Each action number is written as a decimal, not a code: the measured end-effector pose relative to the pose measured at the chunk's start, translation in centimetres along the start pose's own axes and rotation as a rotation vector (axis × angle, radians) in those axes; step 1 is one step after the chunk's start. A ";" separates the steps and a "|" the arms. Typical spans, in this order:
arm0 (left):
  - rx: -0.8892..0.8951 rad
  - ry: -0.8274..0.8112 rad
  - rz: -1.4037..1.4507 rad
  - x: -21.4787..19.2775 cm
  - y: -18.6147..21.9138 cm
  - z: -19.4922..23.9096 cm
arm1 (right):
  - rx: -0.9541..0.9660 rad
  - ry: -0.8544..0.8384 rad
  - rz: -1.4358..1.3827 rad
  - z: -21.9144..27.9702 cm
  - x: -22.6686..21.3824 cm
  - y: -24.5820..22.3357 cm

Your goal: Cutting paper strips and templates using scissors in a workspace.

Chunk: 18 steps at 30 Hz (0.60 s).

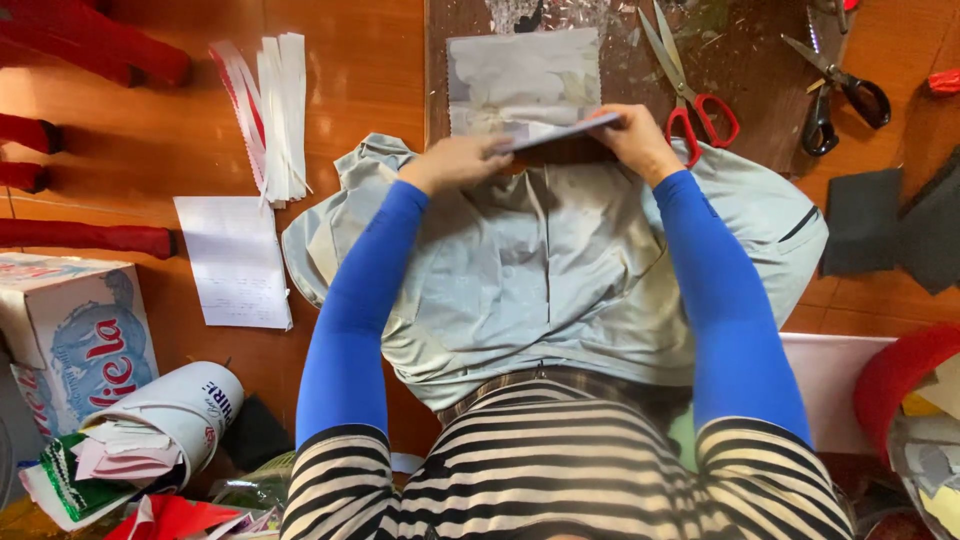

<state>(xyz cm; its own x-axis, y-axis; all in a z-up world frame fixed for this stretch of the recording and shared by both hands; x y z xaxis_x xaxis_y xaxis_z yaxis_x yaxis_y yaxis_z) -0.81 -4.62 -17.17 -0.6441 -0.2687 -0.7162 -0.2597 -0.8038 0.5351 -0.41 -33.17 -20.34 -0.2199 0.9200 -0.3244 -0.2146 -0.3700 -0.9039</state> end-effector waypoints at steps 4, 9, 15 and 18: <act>0.073 0.094 0.528 -2.6 -3.1 -0.1 | 0.167 0.139 -0.057 -2.0 0.3 2.4; -0.090 0.402 0.942 4.0 -10.6 -2.4 | 0.048 0.246 -0.282 -2.7 0.7 0.5; -0.455 0.977 0.289 3.0 -8.7 -3.5 | 0.093 0.502 0.262 -1.1 0.3 -4.3; -0.586 0.950 0.193 2.6 -7.9 -3.7 | -0.248 0.616 0.177 0.2 0.6 -9.3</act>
<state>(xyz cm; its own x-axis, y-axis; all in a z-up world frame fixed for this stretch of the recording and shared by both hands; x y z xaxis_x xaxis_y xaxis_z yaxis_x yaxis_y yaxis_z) 2.26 -0.94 -24.90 0.2357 -0.5084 -0.8282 0.3224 -0.7630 0.5602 1.28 -29.20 -12.05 0.3652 0.7814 -0.5061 0.0146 -0.5484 -0.8361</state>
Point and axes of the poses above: each hand's wrist, its own z-axis away from the middle knuckle, its own x-axis out of the palm, y = z × x, the point moved 6 cm from there along -z, towards the middle knuckle, and after that the axes turned 13 degrees about y, right-handed, at the moved point
